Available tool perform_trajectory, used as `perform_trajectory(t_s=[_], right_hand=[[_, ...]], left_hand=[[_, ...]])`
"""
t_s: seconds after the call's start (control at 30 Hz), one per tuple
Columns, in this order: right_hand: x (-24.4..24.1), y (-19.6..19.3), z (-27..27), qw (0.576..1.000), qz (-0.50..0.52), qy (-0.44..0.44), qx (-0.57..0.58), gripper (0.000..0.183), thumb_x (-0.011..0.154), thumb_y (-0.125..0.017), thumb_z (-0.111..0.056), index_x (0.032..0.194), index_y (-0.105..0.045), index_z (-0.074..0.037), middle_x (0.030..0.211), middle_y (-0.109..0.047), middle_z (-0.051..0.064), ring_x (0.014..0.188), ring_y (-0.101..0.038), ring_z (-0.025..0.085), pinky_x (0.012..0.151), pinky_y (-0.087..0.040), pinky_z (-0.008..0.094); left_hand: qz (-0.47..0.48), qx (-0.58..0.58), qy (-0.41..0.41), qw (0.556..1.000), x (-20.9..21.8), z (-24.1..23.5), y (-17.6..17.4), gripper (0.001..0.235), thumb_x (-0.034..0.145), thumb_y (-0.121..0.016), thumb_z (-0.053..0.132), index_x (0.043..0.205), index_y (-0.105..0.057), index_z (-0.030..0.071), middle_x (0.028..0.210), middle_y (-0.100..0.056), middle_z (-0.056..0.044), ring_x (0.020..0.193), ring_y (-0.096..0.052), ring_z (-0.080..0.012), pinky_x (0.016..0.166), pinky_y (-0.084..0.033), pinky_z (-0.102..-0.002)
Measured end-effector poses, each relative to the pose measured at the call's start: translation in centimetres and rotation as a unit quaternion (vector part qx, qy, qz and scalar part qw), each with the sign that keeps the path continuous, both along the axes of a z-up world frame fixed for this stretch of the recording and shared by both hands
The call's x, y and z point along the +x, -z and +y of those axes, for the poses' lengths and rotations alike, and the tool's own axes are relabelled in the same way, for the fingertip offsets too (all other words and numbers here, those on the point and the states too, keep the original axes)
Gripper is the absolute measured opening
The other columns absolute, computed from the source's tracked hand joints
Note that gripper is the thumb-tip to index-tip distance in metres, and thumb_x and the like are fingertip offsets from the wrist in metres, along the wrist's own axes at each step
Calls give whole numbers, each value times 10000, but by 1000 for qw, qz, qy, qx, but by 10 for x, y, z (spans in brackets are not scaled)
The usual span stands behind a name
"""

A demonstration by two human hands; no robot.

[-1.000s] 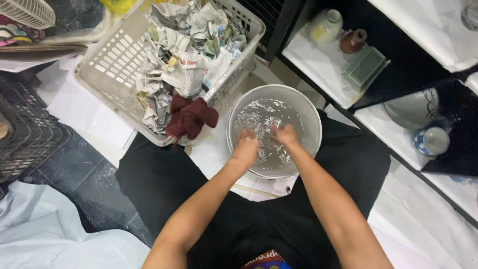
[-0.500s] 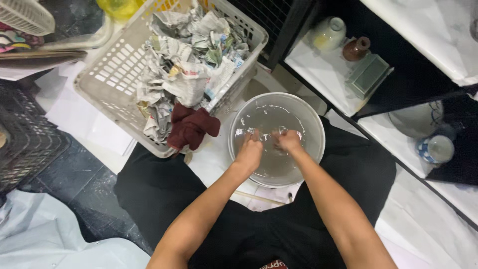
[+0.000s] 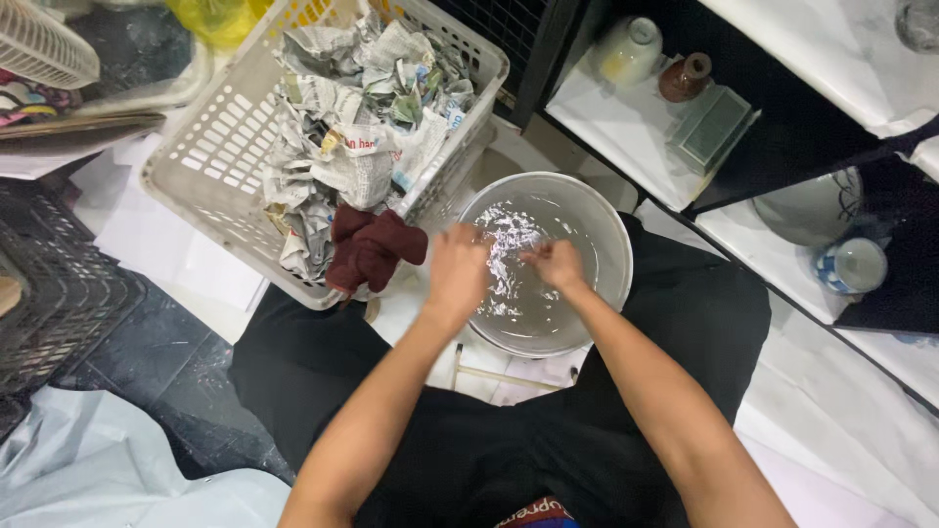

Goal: The person washes small ceramic and glass items in a bucket of water, then dries each with a maroon cloth. They handle a blue-and-white cup, a brown cup, and a clear glass, placing each on a nearby shelf after drying.

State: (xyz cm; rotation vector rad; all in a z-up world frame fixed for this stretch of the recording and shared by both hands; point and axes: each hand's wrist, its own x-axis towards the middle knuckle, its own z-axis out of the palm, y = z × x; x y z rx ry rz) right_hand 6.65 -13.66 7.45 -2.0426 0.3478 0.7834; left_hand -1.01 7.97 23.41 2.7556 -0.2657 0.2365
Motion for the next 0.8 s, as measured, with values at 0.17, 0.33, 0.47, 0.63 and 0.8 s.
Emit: perform_trajectory(t_s=[0.17,0.33,0.47,0.63,0.8], right_hand=[[0,-29,8,995,-75,-27,53,278,899,-786,-247,809,-731,10,804,-756,86,651,-704,110,587,-623,310],[21,-56,7,985,-24,-163,-49,434,891,-816,-388,883,-745,40,798,-754,137,720,-722,225,715,-584,391],[19,-100,7,912,-181,-338,-148,415,884,-784,-402,993,-747,-3,855,-731,200,837,-709,343,778,-556,465],[27,-180,20,907,-114,-402,-54,452,884,-738,-433,1077,-692,-27,852,-749,152,765,-743,260,721,-557,402],[27,-226,31,931,-105,-317,145,352,983,-647,-366,1146,-637,-55,884,-693,67,722,-727,170,644,-561,338]], left_hand=[[7,-63,-46,997,24,77,-62,501,688,-682,-129,1136,-632,89,1163,-597,-158,1119,-592,-387,935,-488,-478],[269,-134,-127,945,29,122,-97,488,784,-688,56,1258,-568,40,1030,-692,-255,1018,-666,-432,883,-527,-492],[274,-32,-124,953,31,133,-114,489,746,-807,244,1144,-663,-1,961,-704,-287,932,-678,-441,837,-541,-496],[195,-151,-173,953,31,137,-110,336,909,-774,324,918,-750,-11,789,-718,-221,759,-725,-348,747,-561,-409],[155,-617,-54,770,39,134,-89,271,1101,-698,240,1024,-701,-20,886,-670,-26,854,-551,-113,795,-440,-314]])
